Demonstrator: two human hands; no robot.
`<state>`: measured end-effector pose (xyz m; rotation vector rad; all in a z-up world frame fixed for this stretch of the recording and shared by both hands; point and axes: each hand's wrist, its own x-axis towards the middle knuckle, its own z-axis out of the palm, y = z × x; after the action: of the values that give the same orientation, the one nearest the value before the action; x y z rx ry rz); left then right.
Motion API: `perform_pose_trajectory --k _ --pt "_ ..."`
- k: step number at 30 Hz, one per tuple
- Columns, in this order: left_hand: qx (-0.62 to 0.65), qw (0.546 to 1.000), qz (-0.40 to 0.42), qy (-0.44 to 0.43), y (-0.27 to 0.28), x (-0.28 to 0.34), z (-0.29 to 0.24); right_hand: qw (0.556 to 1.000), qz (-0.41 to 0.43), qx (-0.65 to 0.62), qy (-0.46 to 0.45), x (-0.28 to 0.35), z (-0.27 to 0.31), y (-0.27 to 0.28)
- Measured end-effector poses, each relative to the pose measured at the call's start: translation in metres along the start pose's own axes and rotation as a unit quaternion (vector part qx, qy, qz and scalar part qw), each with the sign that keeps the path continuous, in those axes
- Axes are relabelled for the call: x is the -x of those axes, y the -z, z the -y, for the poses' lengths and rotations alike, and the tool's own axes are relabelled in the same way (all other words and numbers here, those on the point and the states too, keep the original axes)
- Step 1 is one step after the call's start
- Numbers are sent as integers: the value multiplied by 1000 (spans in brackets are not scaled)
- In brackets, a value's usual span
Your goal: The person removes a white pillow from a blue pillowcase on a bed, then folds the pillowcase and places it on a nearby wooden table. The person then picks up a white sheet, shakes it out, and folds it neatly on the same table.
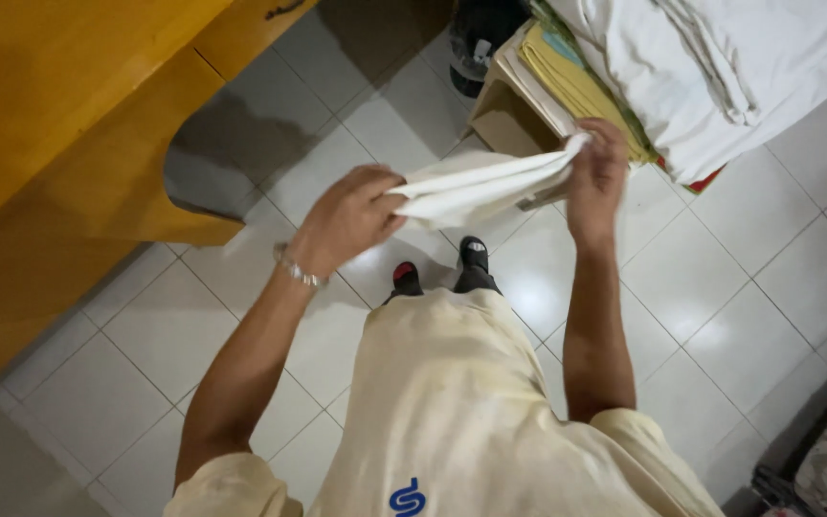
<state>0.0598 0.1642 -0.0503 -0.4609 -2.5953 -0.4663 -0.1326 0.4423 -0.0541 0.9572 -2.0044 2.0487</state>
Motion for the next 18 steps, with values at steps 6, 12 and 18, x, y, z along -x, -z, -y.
perform_pose_trajectory --k 6,12,18 --pt "-73 992 68 74 59 -16 -37 996 65 56 -5 -16 38 -1" --pt "17 977 -46 206 100 -37 -28 998 41 52 -10 -25 19 -11" --pt "135 963 59 224 79 -84 -46 980 192 4 54 -30 59 -20"
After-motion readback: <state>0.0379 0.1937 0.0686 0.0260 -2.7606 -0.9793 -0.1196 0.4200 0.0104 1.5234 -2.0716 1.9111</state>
